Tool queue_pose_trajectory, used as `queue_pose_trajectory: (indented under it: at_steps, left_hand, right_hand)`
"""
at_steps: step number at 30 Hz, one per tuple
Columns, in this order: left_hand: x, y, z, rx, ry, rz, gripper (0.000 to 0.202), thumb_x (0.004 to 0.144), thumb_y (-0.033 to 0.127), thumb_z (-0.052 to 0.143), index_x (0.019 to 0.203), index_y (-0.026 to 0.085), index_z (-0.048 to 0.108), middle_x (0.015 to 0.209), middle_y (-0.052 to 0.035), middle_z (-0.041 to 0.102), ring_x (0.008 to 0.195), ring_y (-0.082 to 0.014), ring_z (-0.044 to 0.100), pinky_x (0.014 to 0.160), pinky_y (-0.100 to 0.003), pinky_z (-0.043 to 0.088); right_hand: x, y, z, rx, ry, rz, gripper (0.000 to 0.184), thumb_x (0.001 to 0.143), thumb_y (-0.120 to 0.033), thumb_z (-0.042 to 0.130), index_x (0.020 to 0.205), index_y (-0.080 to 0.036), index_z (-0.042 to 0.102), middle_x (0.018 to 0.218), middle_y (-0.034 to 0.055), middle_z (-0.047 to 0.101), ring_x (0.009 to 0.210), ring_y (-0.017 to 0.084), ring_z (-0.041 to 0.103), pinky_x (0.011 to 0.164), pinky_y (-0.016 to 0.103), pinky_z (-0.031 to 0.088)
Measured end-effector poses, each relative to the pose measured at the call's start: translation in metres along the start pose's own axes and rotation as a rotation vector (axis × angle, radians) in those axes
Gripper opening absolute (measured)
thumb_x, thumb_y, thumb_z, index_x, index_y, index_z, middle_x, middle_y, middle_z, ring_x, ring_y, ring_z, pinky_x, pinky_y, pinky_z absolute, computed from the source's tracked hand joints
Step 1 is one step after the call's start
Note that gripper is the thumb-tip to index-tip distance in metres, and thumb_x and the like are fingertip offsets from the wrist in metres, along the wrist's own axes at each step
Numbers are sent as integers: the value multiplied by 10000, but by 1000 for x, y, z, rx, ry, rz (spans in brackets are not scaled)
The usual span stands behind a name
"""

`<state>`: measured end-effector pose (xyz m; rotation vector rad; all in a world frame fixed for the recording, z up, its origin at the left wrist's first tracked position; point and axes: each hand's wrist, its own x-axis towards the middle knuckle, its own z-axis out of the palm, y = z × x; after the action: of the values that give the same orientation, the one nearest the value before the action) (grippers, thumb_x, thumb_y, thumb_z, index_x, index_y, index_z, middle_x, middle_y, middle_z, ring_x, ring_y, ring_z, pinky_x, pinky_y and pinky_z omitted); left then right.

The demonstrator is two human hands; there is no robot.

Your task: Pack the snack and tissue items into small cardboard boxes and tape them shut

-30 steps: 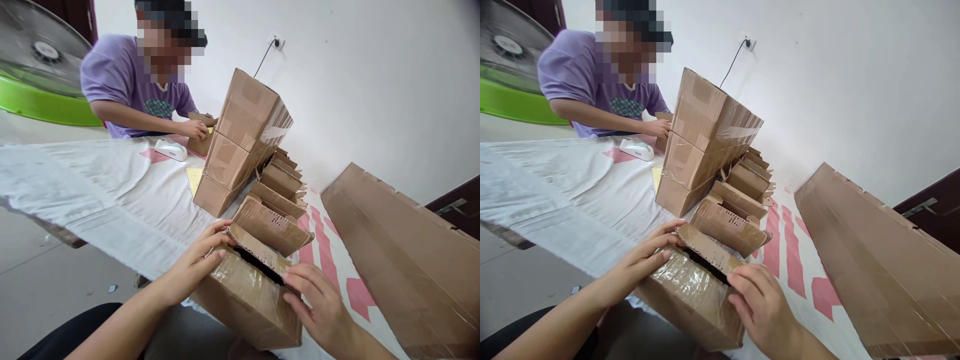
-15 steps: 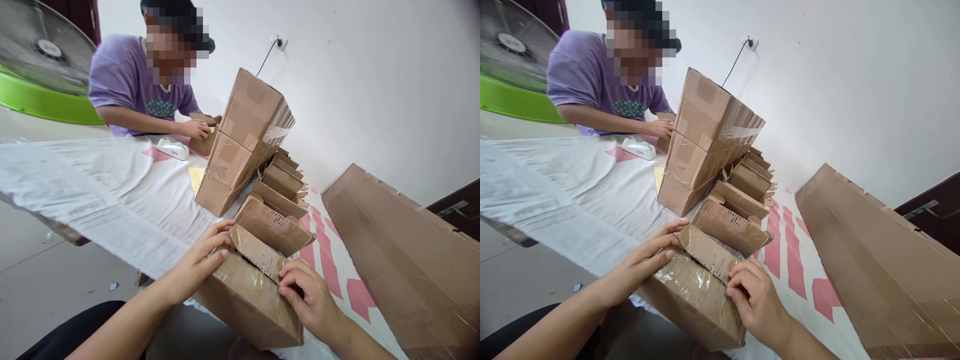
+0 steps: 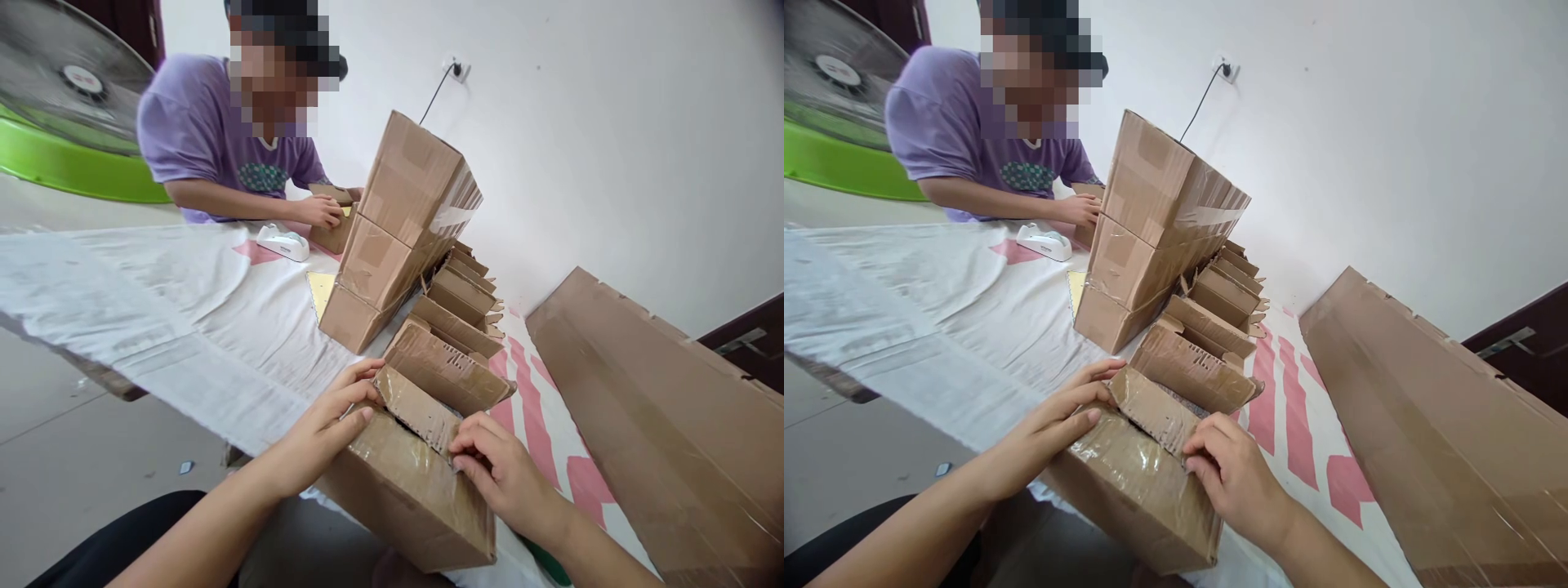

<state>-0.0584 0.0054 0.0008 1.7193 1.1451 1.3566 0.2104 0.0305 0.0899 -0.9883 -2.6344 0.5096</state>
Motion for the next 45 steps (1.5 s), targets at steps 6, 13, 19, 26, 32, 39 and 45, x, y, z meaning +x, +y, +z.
queue_pose_trajectory:
  at_steps: [6,13,19,26,32,39,45]
  left_hand:
    - [0,0,1,-9,-14,5,312,940,421,403,909,220,639,1492,-52,396,1388,-282,350,1147,-417,311]
    - [-1,0,0,-19,-19,11,308,947,415,395,918,220,631,1490,-46,391,1397,-270,332,1152,-394,299]
    - [0,0,0,-28,-31,11,300,947,410,389,927,216,617,1490,-60,370,1391,-275,334,1154,-421,287]
    - [0,1,0,-27,-31,9,298,950,408,387,921,214,611,1491,-65,368,1398,-284,318,1156,-439,284]
    - [1,1,1,-39,-38,1,290,949,404,393,923,216,611,1492,-62,359,1408,-281,299,1160,-451,270]
    - [0,0,0,-33,-33,13,285,951,408,395,910,219,606,1486,-54,365,1397,-273,321,1153,-433,286]
    - [1,-1,1,5,-21,25,300,950,404,387,915,217,619,1482,-58,385,1389,-272,345,1144,-421,314]
  right_hand:
    - [4,-5,-3,-29,-74,129,122,859,-122,532,914,-217,586,928,13,596,809,136,575,729,288,499]
    - [8,-4,-5,-92,-87,107,165,891,-82,433,834,-211,517,865,6,564,778,133,552,698,282,466]
    - [3,6,6,-314,-20,-83,189,905,-86,354,834,-208,480,845,36,547,735,157,517,644,303,452]
    - [3,7,4,-326,20,-98,153,885,-87,377,822,-216,428,827,32,553,701,156,519,600,295,456]
    - [0,9,4,-339,65,-195,181,931,-98,430,1010,-206,552,901,42,619,802,167,579,685,300,490]
    - [3,5,6,-486,17,-202,174,917,-106,383,842,-183,520,804,55,578,720,180,527,611,319,455]
    - [6,1,-15,-120,-168,-87,146,900,-113,420,928,-214,522,911,33,588,837,160,545,728,312,473]
